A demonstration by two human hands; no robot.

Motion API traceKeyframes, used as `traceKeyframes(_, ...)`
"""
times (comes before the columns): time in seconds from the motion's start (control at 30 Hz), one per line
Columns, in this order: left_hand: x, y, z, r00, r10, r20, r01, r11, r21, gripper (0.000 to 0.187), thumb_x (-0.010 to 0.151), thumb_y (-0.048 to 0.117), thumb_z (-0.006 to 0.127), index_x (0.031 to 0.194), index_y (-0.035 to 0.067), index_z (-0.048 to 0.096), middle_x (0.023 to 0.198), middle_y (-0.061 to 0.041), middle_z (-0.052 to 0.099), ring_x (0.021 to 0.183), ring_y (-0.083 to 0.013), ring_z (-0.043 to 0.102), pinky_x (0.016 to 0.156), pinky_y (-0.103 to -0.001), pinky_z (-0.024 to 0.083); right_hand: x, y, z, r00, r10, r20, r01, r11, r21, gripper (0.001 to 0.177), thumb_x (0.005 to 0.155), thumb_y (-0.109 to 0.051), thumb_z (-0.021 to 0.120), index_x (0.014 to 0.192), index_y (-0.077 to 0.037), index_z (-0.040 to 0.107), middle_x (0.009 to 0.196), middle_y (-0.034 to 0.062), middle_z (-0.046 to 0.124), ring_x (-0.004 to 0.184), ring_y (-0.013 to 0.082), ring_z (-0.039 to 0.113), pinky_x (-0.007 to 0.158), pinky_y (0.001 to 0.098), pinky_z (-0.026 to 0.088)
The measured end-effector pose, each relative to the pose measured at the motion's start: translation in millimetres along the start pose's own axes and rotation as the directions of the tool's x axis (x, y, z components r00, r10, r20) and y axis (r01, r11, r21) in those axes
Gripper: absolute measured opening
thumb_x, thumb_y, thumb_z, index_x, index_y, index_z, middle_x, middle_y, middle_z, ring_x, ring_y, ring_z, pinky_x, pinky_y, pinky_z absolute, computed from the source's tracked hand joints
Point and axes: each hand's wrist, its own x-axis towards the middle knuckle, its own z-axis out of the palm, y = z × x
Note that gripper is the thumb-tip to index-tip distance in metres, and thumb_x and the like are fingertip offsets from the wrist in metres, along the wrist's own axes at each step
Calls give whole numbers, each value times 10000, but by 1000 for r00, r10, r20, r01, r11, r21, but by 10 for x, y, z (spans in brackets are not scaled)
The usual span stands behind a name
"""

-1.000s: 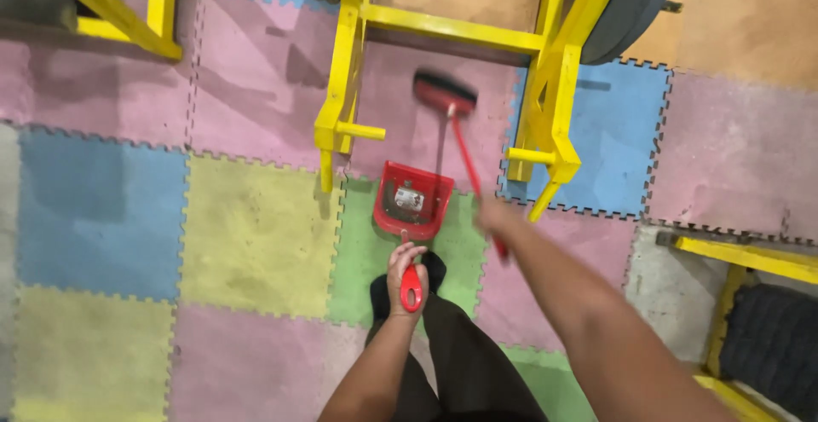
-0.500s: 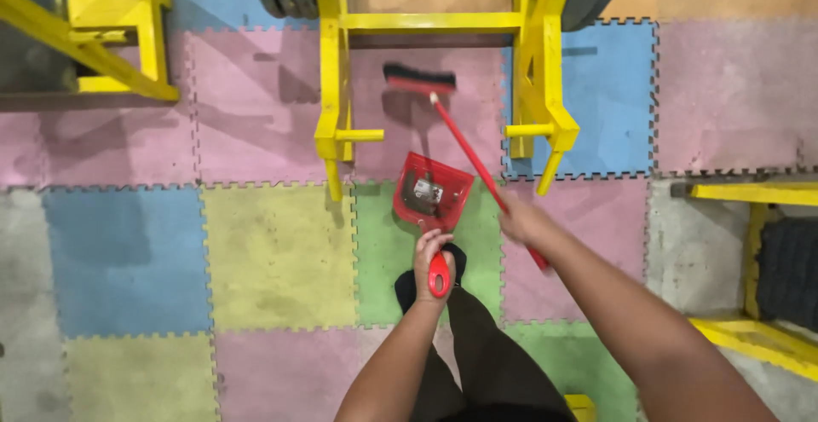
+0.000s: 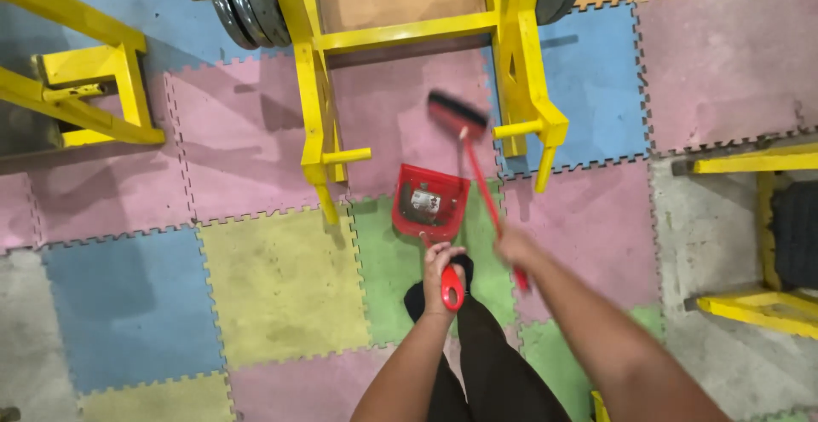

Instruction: Sweeping the floor of a gym using a small hand broom and a dustpan.

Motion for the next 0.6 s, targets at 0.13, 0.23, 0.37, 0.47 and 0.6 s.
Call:
traceKeyframes(0.13, -70, -165, 88, 999, 19, 26, -19, 1000, 12, 320, 773, -35, 634, 1048, 78, 751, 1187, -149, 594, 1148, -296, 598, 983, -360, 499, -1277, -60, 32, 955, 217, 204, -223, 975, 6, 720, 887, -149, 556, 1579, -204, 362, 839, 171, 671, 623, 267, 625, 606, 422, 536)
traceKeyframes(0.23, -73, -214, 68, 999, -14, 41, 14, 1000, -12, 363, 745, -71, 607, 1044, 78, 748, 1189, -133, 585, 1149, -281, 598, 953, -345, 512, -1700, -157, -94, 940, 250, 230, -276, 957, 89, 695, 913, -190, 581, 1580, -234, 391, 756, 120, 615, 556, 225, 556, 556, 407, 508)
traceKeyframes(0.37, -83, -186, -27, 997, 18, 69, -20, 999, 26, 389, 709, -105, 613, 1034, 62, 747, 1175, -122, 590, 1153, -277, 591, 981, -350, 497, -1318, -97, -129, 973, 216, 87, -201, 968, -146, 661, 938, -217, 539, 1579, -245, 381, 767, 155, 691, 593, 264, 652, 588, 412, 553)
traceKeyframes(0.47, -124, -368, 43, 997, -45, 63, 55, 984, -169, 375, 749, -95, 568, 1058, 64, 709, 1220, -116, 584, 1189, -268, 557, 986, -341, 496, -416, 357, 31, 998, 20, -60, -28, 991, -134, 613, 913, -220, 610, 1501, -134, 460, 926, 188, 716, 758, 298, 721, 699, 430, 572)
traceKeyframes(0.6, -123, -282, -65, 996, 60, 70, -59, 998, -9, 386, 701, -76, 605, 1027, 78, 743, 1105, -107, 632, 1161, -267, 588, 979, -336, 508, -455, 562, 644, 979, 204, -17, -204, 967, -156, 757, 878, -179, 618, 1583, -144, 342, 1055, 251, 729, 878, 349, 737, 793, 468, 584)
